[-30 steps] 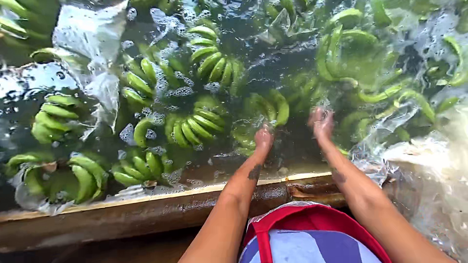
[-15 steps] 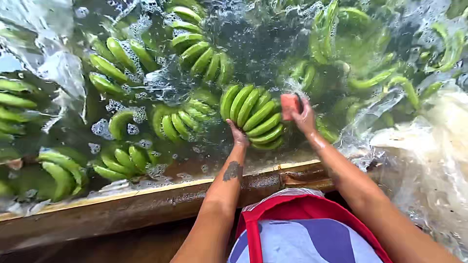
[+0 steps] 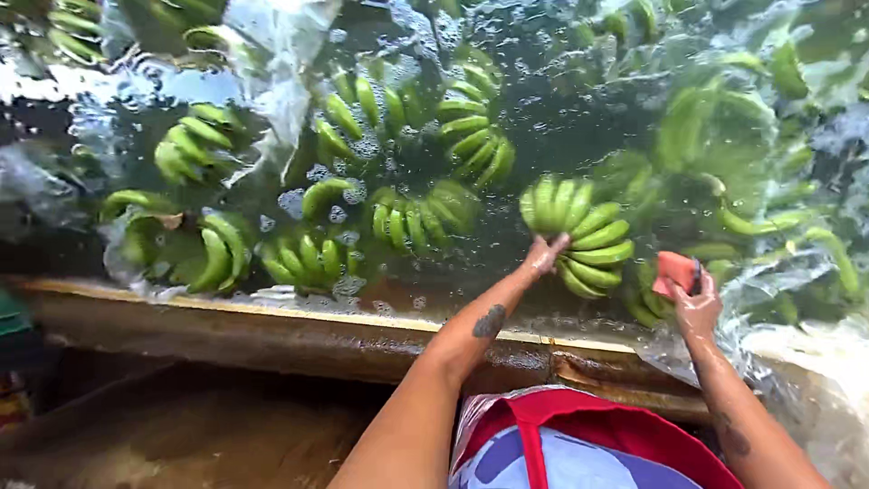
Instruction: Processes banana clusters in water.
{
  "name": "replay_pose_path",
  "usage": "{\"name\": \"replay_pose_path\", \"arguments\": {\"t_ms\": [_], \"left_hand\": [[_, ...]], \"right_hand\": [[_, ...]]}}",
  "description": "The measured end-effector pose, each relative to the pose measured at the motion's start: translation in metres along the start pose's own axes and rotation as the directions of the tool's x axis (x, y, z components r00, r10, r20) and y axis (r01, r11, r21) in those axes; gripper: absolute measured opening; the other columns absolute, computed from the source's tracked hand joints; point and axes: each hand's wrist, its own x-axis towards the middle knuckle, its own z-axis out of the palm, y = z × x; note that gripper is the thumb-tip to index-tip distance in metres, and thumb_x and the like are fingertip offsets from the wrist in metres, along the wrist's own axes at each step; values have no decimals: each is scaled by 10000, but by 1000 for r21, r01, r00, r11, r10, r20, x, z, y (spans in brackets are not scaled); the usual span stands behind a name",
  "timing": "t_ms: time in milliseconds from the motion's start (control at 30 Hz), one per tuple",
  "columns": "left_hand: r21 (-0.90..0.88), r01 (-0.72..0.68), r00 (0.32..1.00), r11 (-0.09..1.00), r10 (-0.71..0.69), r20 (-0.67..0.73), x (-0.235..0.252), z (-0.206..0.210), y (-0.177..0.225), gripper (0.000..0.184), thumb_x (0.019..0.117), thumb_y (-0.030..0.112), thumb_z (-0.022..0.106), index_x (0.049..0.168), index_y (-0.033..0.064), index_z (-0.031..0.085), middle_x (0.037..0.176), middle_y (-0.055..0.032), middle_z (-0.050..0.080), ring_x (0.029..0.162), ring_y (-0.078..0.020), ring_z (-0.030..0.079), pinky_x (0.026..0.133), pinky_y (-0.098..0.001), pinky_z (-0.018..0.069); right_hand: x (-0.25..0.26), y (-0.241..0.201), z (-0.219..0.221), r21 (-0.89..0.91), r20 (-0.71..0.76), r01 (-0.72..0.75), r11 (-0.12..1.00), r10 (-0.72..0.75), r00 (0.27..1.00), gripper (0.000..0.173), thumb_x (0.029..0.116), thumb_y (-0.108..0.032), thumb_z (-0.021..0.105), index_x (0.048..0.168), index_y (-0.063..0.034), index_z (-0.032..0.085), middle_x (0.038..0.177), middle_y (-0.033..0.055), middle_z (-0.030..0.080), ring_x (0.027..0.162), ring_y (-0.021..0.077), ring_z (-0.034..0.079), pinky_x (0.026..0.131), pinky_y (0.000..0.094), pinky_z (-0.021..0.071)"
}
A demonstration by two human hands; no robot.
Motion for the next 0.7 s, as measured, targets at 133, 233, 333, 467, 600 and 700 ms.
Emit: {"name": "replay_pose_path", "arguments": {"t_ms": [133,233,333,467,600,700], "left_hand": [[592,-321,859,739,491,-146,-28,-115,21,307,1048,275,578,1247,90,719,1241,-114,714,1210,-241,651,1104,-464,476],[753,2,634,658,581,-510,-28,-250,8,365,1039,281,547,1323,82,660,1366,-188,627,1328,-368,549,1133,-588,399],[473,177,713,863,219,-667,-35,-332,-34,633,1059,420,525,1527,5,423,1528,-294,442,1438,-466,401,1169,-663,307],[210,258,726,943,-46,-687,-34,-333,-65,702,1041,481,538,1528,-9,411,1512,-301,460,1441,-436,416,1193,-608,315],[35,345,785,938,-268,-559,-42,-315,-103,791,1015,610,504,1428,-65,513,1434,-325,522,1375,-444,486,1149,-612,370],[-25,-16,985,1000,11,-171,-115,-271,-114,677,1124,394,315,1387,-221,419,1284,-486,514,1142,-545,603,898,-575,556]], "right_hand": [[-7,-6,-8,-1,-5,-33,999,33,999,645,887,-125,787,1416,110,502,1364,358,567,1285,453,567,1119,578,418],[-21,-1,-18,-107,66,16,994,-9,998,585,871,-121,810,1355,103,570,1311,389,581,1236,553,561,1057,712,399],[-34,15,-23,-171,226,165,971,-125,966,589,842,-153,784,1359,62,603,1313,358,594,1218,542,573,1028,712,424],[-50,-2,-9,-230,537,258,938,-99,838,615,830,-140,796,1372,68,592,1312,337,603,1237,497,581,1073,637,433],[-61,-31,19,-365,696,210,907,116,709,676,860,-244,815,1449,-29,563,1407,259,579,1324,411,550,1138,539,417],[-65,-22,44,-333,673,280,900,19,739,716,816,-414,853,1446,-180,606,1493,263,494,1207,477,605,950,648,522]]}}
